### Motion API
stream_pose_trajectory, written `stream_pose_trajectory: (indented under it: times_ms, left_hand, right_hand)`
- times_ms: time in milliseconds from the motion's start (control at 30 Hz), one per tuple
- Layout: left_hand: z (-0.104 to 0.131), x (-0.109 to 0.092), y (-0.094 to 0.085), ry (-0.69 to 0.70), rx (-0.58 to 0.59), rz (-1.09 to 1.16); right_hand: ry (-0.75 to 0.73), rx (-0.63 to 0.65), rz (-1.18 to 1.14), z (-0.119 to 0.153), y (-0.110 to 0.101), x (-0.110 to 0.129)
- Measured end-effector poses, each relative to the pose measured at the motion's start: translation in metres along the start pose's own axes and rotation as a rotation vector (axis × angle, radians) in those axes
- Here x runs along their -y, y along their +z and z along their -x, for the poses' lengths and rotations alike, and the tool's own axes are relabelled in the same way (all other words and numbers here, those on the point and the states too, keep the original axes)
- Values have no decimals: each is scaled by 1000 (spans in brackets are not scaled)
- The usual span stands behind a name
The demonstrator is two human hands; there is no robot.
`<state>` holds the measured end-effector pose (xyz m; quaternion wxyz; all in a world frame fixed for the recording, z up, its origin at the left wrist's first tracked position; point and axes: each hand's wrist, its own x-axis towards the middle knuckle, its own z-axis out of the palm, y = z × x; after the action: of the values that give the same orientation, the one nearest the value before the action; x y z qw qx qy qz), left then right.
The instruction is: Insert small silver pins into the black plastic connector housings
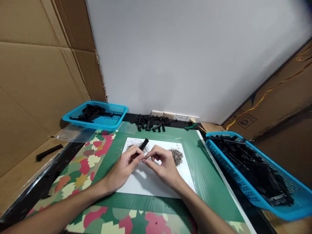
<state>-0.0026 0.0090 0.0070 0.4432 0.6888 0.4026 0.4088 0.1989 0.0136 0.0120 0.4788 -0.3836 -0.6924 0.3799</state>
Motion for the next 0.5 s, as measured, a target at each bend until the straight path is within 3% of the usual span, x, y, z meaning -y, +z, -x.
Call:
stream_pose_trajectory:
  times_ms: [133,500]
  left_hand:
    - [2,-3,2,25,18,-30]
    - [-1,1,-2,45,47,-69]
  right_hand:
    - [55,77,-65,-1,-4,3]
    - [95,60,-98,-3,-8,4]
